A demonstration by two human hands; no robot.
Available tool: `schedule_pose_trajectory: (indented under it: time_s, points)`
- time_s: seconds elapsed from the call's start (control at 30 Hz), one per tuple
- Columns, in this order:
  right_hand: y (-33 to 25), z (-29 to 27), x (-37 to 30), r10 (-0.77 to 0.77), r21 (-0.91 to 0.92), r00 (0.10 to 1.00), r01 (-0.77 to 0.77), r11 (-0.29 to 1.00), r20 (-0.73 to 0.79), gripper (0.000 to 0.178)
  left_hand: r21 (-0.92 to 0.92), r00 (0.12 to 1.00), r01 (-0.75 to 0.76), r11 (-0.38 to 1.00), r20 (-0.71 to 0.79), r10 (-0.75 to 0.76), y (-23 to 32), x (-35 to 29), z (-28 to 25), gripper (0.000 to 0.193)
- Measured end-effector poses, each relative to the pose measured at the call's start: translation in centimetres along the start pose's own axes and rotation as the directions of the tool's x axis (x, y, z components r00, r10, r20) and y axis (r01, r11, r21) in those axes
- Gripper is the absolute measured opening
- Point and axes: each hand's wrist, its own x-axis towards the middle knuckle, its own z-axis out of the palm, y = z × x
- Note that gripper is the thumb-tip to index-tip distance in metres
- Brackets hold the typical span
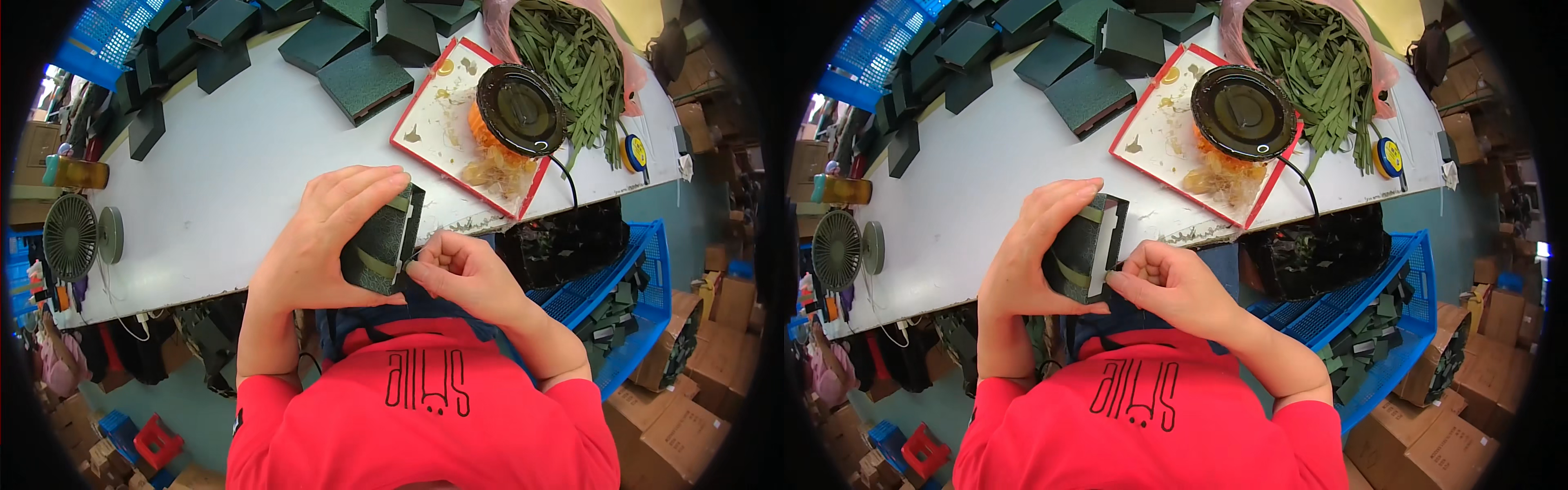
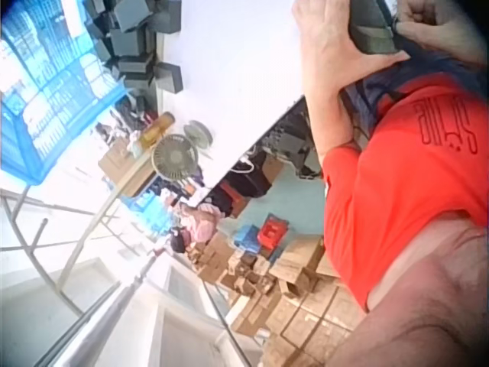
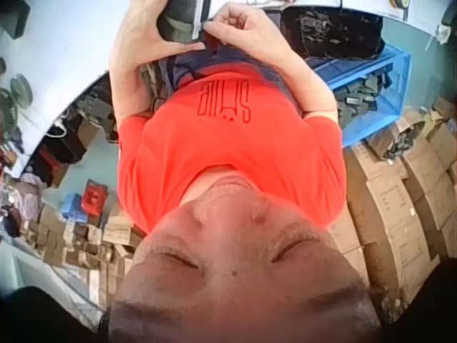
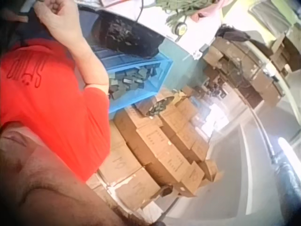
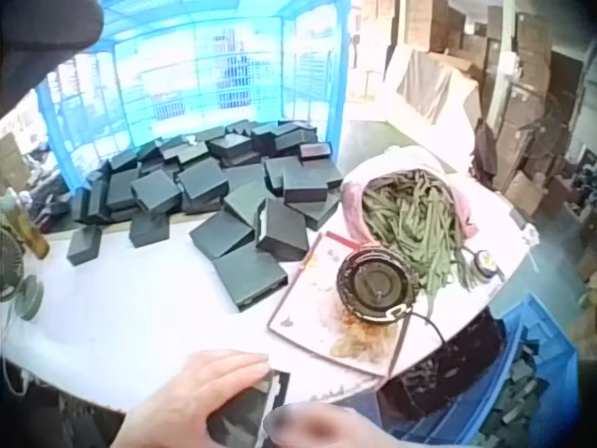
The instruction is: The person assembles small green boxes by hand at a workbench. They pick up a box, insert a green ribbon into a slot on the side, and place the finished unit into a blue crate. The process is repeated continuously with multiple boxes.
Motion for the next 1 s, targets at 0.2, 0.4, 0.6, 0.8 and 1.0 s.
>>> schedule_pose_trajectory:
  time_s: [0.2, 0.4, 0.6, 0.8, 1.0]
  points:
    - [0.7, 0.2, 0.4, -0.019, -0.024, 1.000, 0.019, 1.000, 0.001, 0.022, -0.016, 1.000, -0.028, 0.999, 0.004, 0.028, 0.0, 0.1, 0.2, 0.103]
    - [0.3, -0.1, 0.5, 0.044, -0.130, 0.999, -0.040, 0.991, 0.023, 0.017, -0.011, 0.998, -0.055, 0.998, 0.010, 0.056, 0.1, 0.1, 0.2, 0.100]
    - [0.9, -0.1, 0.8, 0.056, -0.272, 0.998, -0.043, 0.961, 0.041, 0.030, 0.066, 0.993, -0.077, 0.995, 0.097, 0.071, 1.1, 0.5, 0.3, 0.092]
    - [-0.5, -0.9, 0.9, 0.196, -0.201, 0.976, -0.174, 0.964, 0.093, 0.022, 0.122, 0.997, -0.052, 0.991, 0.063, 0.044, 0.9, 0.2, 0.6, 0.087]
    - [2.0, -1.4, -0.8, -0.463, -0.220, 0.807, 0.408, 0.886, -0.366, 0.021, 0.126, 0.998, 0.002, 0.992, -0.056, 0.005, 0.2, -0.3, 0.1, 0.095]
